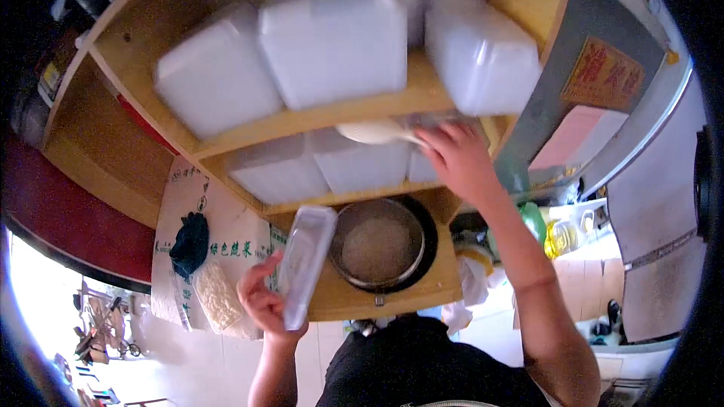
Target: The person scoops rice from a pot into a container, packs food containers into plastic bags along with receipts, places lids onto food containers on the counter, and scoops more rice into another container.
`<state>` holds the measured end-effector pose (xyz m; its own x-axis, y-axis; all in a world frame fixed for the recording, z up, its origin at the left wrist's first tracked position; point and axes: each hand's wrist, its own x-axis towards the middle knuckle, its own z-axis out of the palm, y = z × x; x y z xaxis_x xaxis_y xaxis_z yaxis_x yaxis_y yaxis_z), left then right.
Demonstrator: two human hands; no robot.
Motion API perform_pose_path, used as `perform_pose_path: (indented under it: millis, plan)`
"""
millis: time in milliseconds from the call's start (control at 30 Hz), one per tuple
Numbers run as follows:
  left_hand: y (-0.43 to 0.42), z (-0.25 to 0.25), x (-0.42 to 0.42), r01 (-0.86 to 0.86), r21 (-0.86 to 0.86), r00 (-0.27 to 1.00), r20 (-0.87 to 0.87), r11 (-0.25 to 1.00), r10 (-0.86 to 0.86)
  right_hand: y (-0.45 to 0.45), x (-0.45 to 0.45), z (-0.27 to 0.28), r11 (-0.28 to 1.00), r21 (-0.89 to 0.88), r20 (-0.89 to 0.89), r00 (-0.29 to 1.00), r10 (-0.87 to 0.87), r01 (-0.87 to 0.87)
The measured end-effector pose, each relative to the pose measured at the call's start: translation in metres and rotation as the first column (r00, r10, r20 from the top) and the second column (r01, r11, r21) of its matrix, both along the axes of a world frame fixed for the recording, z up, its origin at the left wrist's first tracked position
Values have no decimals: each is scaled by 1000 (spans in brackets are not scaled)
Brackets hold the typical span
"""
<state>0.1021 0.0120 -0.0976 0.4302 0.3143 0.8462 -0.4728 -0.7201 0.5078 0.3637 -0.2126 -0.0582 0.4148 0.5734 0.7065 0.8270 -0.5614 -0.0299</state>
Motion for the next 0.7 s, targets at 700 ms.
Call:
perform_pose_path:
  millis: [700]
  plan:
    - [-64, -33, -190, -777, -630, 579, -722, -14, 380, 147, 140, -357, 568, -726, -599, 761, -248, -387]
